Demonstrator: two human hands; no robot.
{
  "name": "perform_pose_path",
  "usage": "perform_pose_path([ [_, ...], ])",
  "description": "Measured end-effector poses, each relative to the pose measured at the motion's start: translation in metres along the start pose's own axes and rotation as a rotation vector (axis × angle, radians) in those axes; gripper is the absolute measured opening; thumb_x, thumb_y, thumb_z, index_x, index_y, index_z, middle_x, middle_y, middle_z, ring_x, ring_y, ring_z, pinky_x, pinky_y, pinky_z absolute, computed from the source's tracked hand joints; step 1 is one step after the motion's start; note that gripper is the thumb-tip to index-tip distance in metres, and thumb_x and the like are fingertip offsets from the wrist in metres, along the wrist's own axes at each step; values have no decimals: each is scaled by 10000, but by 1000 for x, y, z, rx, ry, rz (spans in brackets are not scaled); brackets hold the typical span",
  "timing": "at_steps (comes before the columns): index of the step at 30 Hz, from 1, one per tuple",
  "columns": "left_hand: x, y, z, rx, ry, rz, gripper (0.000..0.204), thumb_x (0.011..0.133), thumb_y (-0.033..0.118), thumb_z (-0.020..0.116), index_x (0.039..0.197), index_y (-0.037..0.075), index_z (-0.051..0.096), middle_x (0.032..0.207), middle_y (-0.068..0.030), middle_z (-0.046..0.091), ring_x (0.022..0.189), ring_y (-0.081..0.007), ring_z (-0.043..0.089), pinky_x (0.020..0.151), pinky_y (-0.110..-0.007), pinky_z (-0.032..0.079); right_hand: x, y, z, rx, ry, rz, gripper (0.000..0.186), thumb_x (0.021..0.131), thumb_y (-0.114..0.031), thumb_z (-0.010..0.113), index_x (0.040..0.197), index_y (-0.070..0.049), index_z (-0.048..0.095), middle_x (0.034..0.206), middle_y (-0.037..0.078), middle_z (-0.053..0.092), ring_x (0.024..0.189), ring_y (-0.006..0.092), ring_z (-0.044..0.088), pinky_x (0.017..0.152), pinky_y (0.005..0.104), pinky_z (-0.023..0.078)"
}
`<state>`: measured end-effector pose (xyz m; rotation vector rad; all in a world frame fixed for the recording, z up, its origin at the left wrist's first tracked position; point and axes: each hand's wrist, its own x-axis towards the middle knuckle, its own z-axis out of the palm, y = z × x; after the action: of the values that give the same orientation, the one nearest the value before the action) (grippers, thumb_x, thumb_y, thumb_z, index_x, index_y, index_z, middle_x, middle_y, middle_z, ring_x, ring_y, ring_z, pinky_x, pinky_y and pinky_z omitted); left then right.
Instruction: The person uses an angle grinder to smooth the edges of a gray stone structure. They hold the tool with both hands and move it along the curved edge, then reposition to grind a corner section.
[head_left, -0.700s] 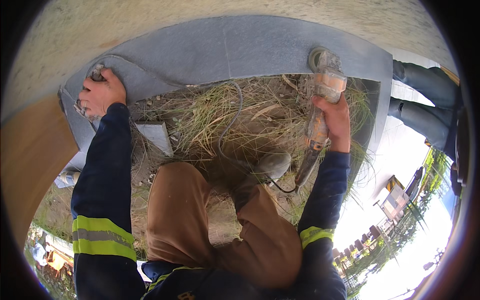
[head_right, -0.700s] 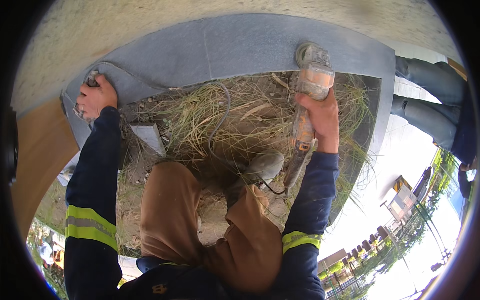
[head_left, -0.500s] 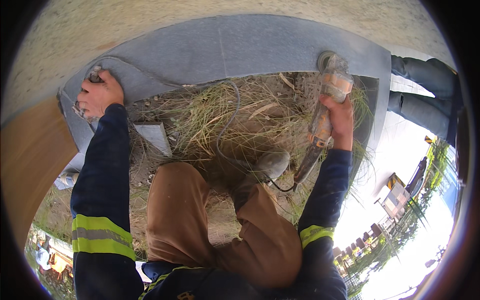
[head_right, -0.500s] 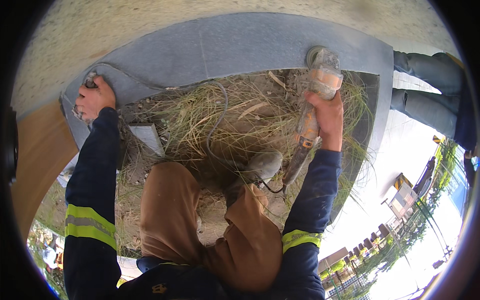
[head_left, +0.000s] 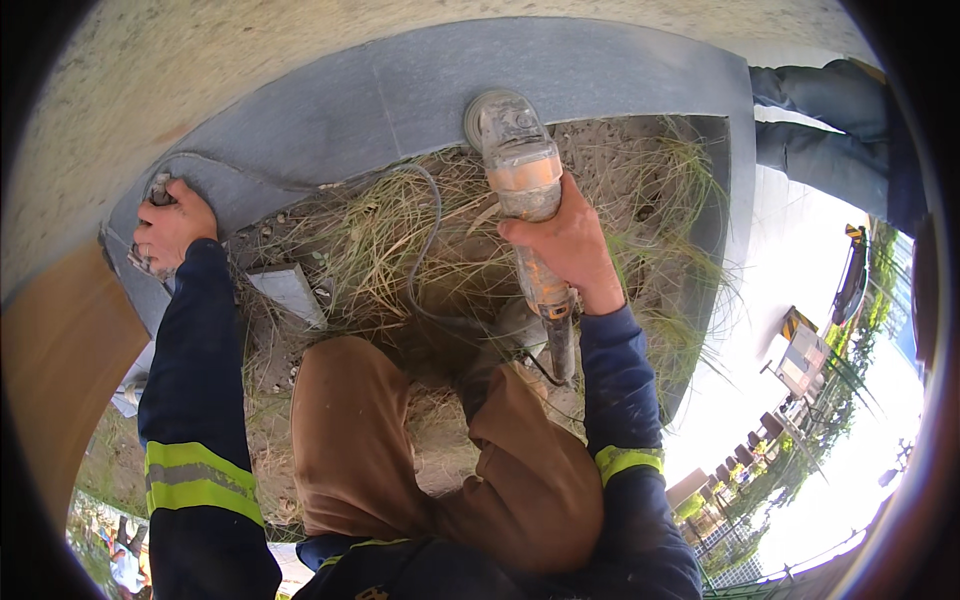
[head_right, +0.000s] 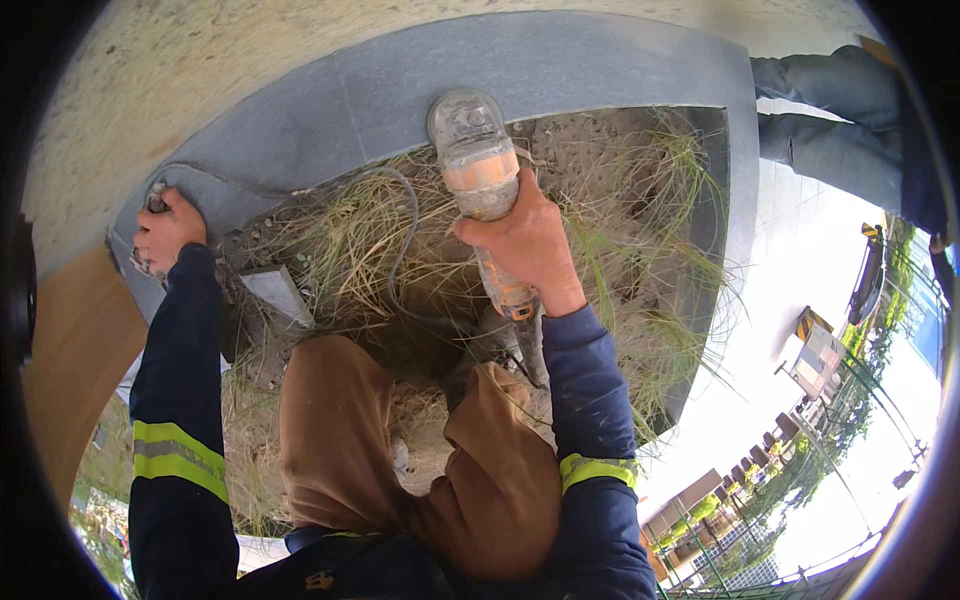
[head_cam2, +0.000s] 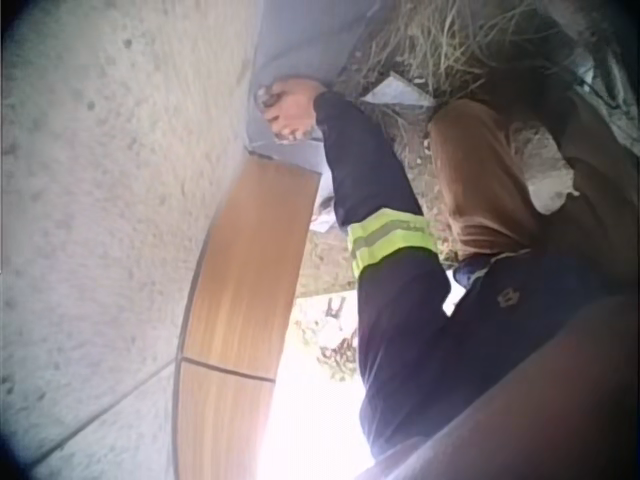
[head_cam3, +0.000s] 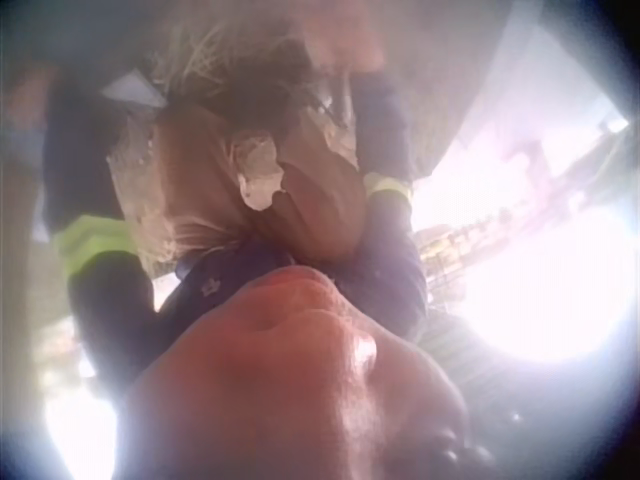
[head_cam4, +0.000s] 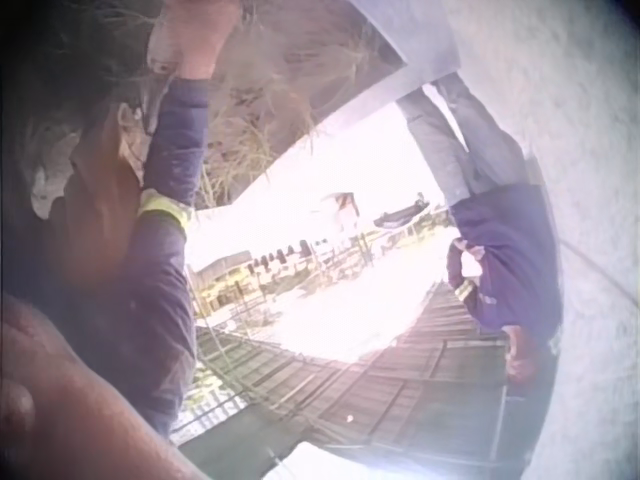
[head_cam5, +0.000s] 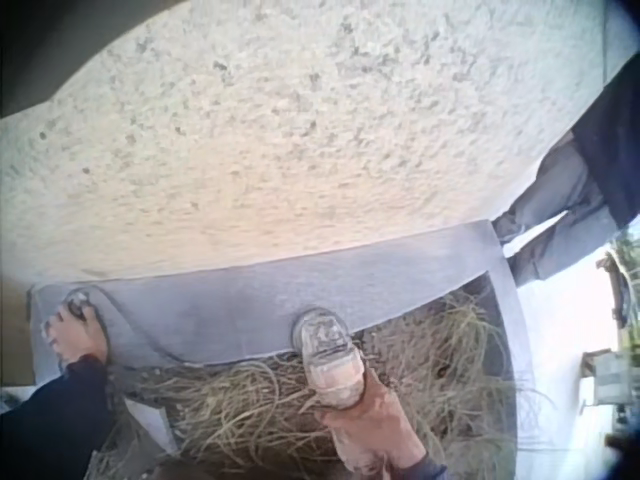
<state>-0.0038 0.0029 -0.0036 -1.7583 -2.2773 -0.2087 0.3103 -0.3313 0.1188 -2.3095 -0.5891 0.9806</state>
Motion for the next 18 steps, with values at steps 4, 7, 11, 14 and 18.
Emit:
perform_pose_path([
  [4, 0, -1, -3, 12, -32, -2, 715, 848, 634, 495, 1313, 95, 558, 1297, -237, 541, 1243, -414, 471, 992, -556, 349, 17, 31, -39, 148, 83, 105, 647, 689, -269, 841, 1190, 36, 569, 1013, 168, 703, 900, 271, 702, 789, 391, 562],
  [7, 1, -1, -5, 8, -42, -7, 716, 851, 635, 495, 1319, 96, 553, 1307, -238, 532, 1252, -415, 464, 996, -554, 348, 34, 52, -74, 306, 162, 179, 592, 723, -201, 825, 1214, 20, 580, 1045, 129, 685, 877, 230, 687, 760, 381, 570],
  [11, 0, 2, -6, 6, -59, -5, 715, 857, 636, 494, 1324, 98, 551, 1315, -238, 525, 1254, -416, 463, 999, -555, 346, 55, 76, -116, 432, 238, 246, 545, 767, -163, 794, 1224, 35, 574, 1042, 131, 684, 870, 212, 686, 722, 379, 578],
  [14, 0, 3, -6, 17, -41, -8, 714, 860, 636, 495, 1326, 99, 550, 1315, -238, 525, 1255, -415, 462, 998, -558, 345, 60, 72, -120, 464, 238, 255, 536, 775, -155, 788, 1224, 41, 571, 1039, 128, 683, 860, 210, 683, 710, 376, 577],
  [18, 1, 0, -2, 19, -32, -2, 709, 861, 633, 497, 1327, 101, 551, 1315, -235, 529, 1255, -410, 465, 998, -562, 347, 54, 61, -97, 402, 136, 192, 564, 748, -165, 808, 1216, 44, 572, 1039, 128, 683, 871, 222, 679, 752, 372, 567],
])
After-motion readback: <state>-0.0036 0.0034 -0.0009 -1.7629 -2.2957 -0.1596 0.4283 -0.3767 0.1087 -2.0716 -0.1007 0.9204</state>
